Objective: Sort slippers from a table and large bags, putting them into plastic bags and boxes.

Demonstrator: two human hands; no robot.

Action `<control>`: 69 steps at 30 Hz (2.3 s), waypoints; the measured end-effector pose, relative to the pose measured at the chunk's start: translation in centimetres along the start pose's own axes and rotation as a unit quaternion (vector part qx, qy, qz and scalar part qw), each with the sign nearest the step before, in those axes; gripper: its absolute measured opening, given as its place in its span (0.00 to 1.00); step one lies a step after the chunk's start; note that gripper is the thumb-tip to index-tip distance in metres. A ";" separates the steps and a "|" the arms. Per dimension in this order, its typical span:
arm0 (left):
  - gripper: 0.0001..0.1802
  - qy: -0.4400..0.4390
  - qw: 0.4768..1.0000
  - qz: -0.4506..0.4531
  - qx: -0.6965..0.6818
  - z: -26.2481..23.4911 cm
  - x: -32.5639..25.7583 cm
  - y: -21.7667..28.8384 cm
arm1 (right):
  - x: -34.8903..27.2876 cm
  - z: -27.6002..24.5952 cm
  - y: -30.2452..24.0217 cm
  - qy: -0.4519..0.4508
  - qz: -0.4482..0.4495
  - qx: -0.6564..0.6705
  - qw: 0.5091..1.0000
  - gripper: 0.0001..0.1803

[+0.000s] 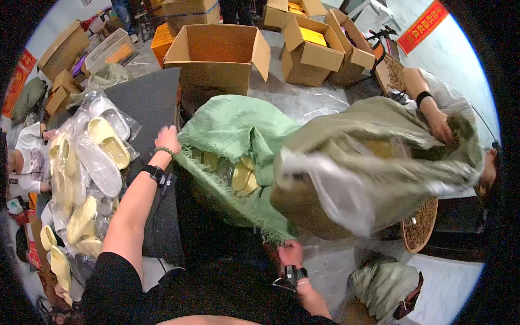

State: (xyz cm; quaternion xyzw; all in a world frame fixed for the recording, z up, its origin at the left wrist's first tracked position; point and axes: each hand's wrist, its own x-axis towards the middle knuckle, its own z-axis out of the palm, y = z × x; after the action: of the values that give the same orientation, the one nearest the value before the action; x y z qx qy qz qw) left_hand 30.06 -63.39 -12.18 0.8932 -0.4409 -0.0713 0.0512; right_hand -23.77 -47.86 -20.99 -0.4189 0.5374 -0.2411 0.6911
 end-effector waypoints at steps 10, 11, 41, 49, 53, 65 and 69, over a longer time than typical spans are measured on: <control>0.33 -0.241 0.839 -0.238 -0.426 2.0 3.7 -3.2 | -3.7 4.5 -2.7 0.053 0.133 0.495 0.857 0.27; 0.33 -0.239 0.839 -0.238 -0.426 2.3 3.5 -3.1 | -3.5 4.4 -2.8 0.052 0.133 0.495 0.857 0.27; 0.14 -0.261 0.886 0.262 0.279 -0.2 4.2 3.0 | -4.6 0.9 -1.0 0.150 0.254 0.569 0.767 0.27; 0.16 -0.062 0.798 -0.213 -0.560 -0.1 8.3 3.7 | -3.8 -2.1 4.4 0.099 0.254 0.536 0.799 0.28; 0.21 0.015 0.852 -0.154 -0.500 4.3 14.1 -13.6 | 0.4 1.1 4.7 -0.015 0.279 0.459 0.843 0.33; 0.24 -0.192 0.978 0.056 -0.059 2.4 6.5 7.2 | -2.1 -2.5 5.1 0.096 0.293 0.374 0.875 0.30; 0.13 -0.251 0.962 0.104 -0.014 3.8 1.8 12.2 | -2.4 -2.3 6.4 0.121 0.247 0.408 0.871 0.27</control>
State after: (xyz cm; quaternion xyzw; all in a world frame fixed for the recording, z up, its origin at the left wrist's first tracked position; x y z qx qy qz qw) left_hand 20.95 -72.38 -14.17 0.7951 -0.5289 -0.2938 -0.0414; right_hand -27.43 -43.35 -25.19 0.0789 0.5569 -0.3091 0.7668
